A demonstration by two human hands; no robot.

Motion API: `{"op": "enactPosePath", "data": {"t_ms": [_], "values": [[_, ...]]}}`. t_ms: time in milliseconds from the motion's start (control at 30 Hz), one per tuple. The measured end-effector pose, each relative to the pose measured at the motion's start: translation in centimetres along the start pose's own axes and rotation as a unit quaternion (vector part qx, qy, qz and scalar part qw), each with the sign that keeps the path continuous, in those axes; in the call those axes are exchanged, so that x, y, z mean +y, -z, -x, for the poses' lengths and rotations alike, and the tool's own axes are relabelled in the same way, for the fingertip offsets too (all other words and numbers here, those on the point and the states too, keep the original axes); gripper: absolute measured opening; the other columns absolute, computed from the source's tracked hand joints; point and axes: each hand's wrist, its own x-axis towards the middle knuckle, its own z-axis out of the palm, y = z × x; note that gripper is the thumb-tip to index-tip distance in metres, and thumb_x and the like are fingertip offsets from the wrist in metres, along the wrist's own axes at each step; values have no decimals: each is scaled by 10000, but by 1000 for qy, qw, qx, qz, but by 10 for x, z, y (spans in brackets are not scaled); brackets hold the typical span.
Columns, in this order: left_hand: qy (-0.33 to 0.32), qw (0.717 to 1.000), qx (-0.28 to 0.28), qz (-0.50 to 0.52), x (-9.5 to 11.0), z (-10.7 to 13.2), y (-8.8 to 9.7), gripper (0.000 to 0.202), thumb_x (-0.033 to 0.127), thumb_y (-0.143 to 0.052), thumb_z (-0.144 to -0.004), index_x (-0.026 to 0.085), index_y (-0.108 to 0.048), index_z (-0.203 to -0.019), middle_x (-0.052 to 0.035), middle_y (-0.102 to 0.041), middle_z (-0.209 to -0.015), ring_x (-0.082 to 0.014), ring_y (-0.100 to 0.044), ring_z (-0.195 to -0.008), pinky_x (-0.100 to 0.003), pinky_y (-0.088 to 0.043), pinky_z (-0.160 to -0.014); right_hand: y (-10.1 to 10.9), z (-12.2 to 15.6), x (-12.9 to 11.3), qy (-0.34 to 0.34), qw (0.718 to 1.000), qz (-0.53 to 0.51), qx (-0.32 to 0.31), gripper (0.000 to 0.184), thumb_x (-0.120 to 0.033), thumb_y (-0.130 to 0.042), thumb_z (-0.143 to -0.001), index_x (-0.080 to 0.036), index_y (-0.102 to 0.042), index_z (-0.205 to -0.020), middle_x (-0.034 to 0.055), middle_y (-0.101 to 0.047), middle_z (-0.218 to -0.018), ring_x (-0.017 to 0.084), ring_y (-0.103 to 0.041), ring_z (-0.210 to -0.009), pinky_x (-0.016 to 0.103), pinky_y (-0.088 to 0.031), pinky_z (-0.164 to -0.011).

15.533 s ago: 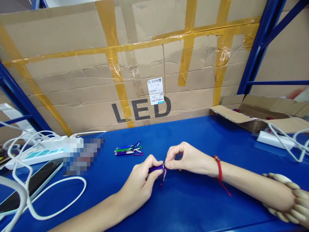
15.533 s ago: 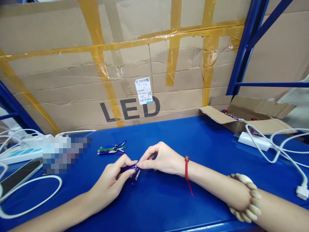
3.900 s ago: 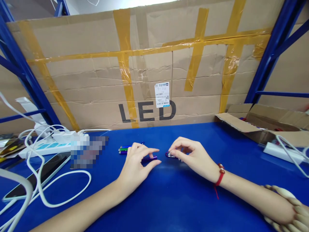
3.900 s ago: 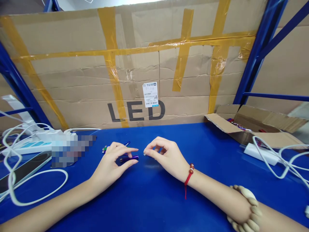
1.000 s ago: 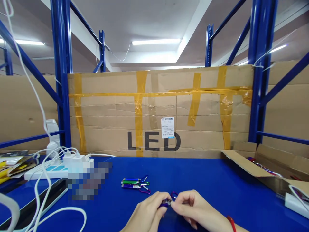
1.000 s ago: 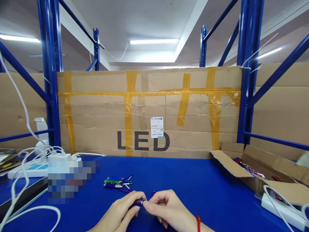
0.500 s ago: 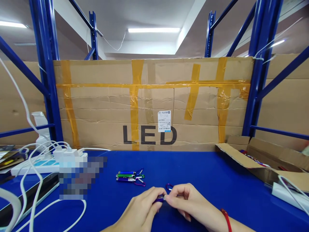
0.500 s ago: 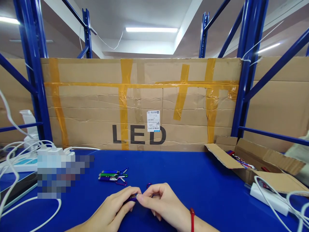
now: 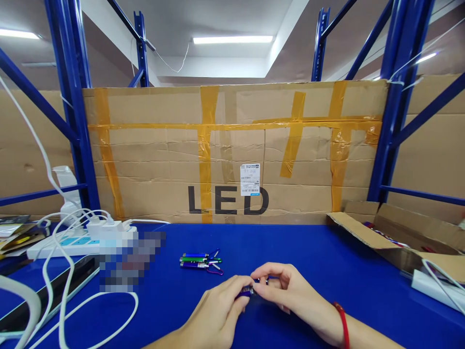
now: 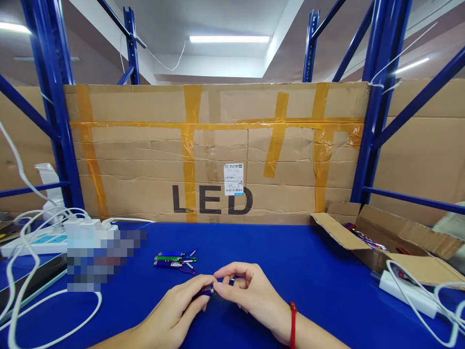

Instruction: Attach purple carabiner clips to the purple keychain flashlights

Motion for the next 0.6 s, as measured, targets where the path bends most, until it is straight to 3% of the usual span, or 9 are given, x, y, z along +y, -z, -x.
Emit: {"op": "enactPosePath", "data": {"t_ms": [333, 600], "values": [[-7, 1000, -7, -2, 0, 0, 1, 224, 132, -368, -853, 223, -480, -1025, -8, -597, -886, -119, -560, -735, -187, -428, -689, -1, -1, 1, -5, 1000, 7, -3, 434, -497, -688, -620, -134, -618, -847, -58, -450, -588, 3, -283, -396, 157, -227, -367], [2, 1000, -17, 14, -1, -1, 0, 250, 139, -368, -859, 238, -474, -1063, -4, -589, -985, -133, -566, -866, -198, -422, -759, -2, 3, 0, -4, 1000, 29, -8, 397, -477, -687, -638, -129, -620, -817, -90, -330, -451, 12, -266, -387, 153, -203, -377]]}}
